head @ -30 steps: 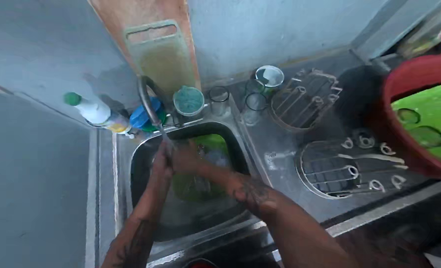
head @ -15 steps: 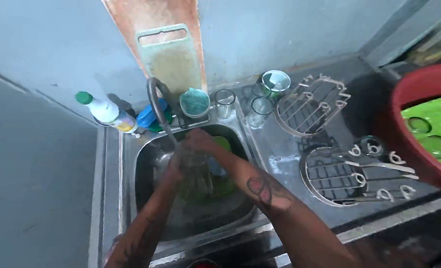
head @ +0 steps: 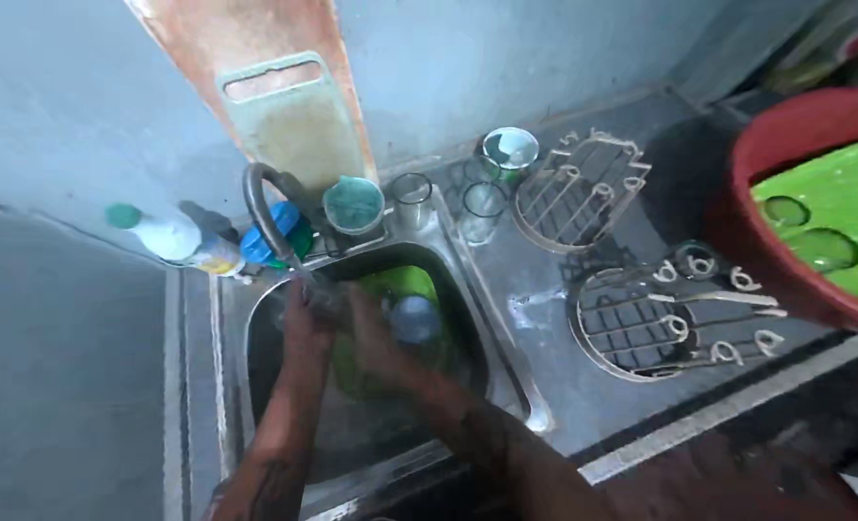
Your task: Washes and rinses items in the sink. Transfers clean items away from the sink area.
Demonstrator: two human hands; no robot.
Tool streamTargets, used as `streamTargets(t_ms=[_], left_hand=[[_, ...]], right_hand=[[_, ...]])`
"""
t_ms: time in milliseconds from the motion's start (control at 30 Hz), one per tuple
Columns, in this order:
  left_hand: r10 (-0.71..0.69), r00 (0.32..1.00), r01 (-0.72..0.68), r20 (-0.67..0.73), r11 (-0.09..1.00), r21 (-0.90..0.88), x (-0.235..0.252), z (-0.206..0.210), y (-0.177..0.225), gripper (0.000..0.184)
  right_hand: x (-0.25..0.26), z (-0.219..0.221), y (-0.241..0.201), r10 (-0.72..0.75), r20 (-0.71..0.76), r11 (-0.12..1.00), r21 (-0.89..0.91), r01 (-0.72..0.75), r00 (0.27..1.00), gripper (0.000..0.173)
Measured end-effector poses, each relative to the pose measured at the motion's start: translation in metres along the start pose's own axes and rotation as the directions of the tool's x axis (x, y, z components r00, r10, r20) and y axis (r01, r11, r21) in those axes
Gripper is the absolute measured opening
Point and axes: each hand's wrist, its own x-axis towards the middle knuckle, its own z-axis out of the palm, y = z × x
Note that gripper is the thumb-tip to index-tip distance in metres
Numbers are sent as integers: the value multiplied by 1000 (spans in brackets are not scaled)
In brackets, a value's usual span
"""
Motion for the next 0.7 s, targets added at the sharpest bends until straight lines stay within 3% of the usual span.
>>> streamTargets(t_ms=[67,133,200,267,300,367,467,533,633,700], left_hand=[[177,983,-183,54,883,432,-9,-4,-5,49],[186,959,-283,214,598,750,-27,-5,-3,67],[226,883,-457,411,216,863,-48,-1,2,74],[299,734,-632,610,-29,774,-58,11,-1,68],[283,689,-680,668,-69,730,-56,23,-1,62],[152,715,-684,683,-53,728,-43,55,7,57],[33,787,-617,617,8,787,-5,104,14,69],[36,790,-611,613,-55,790,19,130,12,75],[23,755,-647,655,-131,751,49,159,4,59],[18,767,-632,641,-148,761,61,175,0,46]], right_hand=[[1,3,1,248,-31,887,408,-214,968,61],[10,-8,4,351,-30,794,540,-280,936,56],[27,-26,12,339,-42,801,538,-264,940,43],[39,-41,26,277,-30,867,439,-237,960,38],[40,-47,34,213,41,895,393,-212,976,38],[35,-49,48,60,220,925,355,-138,974,35],[19,-27,29,220,285,813,476,-337,933,36],[27,-27,31,279,233,794,489,-360,932,35],[34,-35,41,286,217,880,325,-345,933,41],[30,-40,37,268,250,902,275,-334,930,44]])
